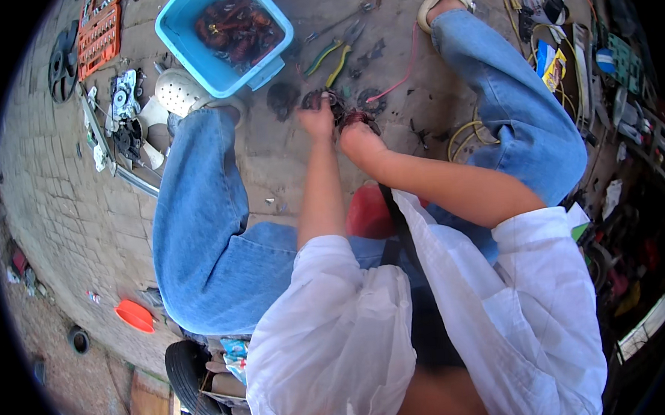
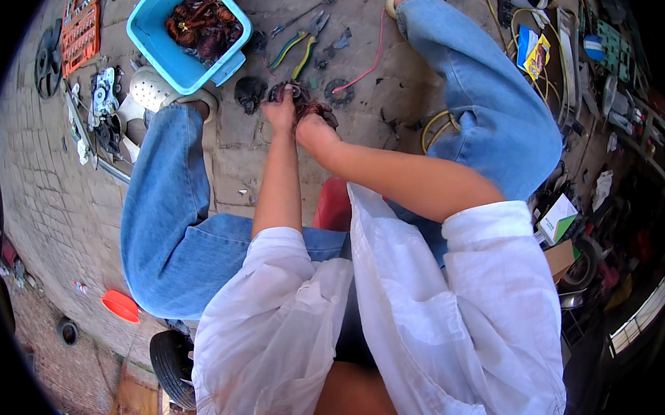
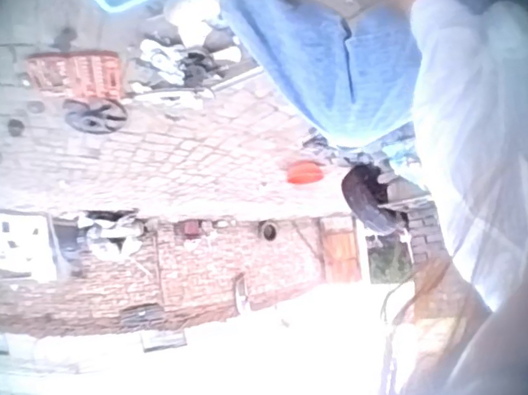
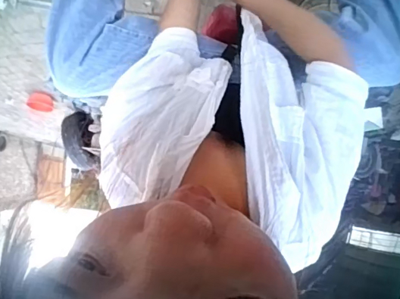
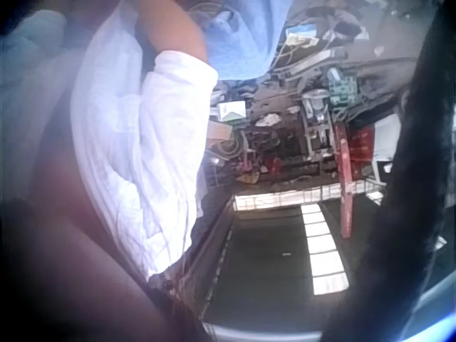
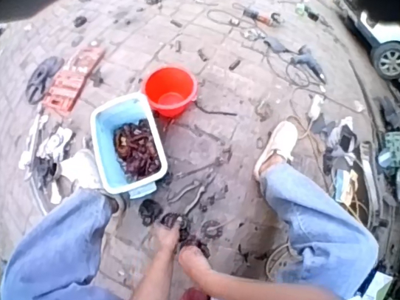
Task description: The person sits on the ground and uses a screwdriver and pliers to disassemble a circular electrical component, likely a stator. They remove parts and place them into a blue container, then handle and separate copper wires from the component.
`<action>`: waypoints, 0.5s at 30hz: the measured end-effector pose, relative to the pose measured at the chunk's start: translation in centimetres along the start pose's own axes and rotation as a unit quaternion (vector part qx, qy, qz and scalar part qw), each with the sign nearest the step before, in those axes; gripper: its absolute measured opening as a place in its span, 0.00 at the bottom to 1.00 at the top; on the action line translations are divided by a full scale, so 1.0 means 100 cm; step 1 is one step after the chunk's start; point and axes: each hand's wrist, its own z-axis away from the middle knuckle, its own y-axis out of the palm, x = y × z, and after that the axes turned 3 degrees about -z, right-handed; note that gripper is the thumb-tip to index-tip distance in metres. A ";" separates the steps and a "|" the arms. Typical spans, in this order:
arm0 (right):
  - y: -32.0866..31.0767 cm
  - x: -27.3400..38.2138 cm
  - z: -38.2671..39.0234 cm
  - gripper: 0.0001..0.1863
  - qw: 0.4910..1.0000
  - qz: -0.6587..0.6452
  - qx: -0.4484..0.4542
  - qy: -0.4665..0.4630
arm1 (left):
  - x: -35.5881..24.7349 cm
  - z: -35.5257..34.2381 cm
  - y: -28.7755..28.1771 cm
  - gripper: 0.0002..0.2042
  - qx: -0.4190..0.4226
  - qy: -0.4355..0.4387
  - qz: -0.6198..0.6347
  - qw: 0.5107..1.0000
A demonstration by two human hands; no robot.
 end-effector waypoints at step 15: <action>0.007 -0.020 0.013 0.08 0.996 -0.054 -0.057 -0.045 | 0.002 0.010 0.005 0.28 -0.098 -0.079 -0.090 0.988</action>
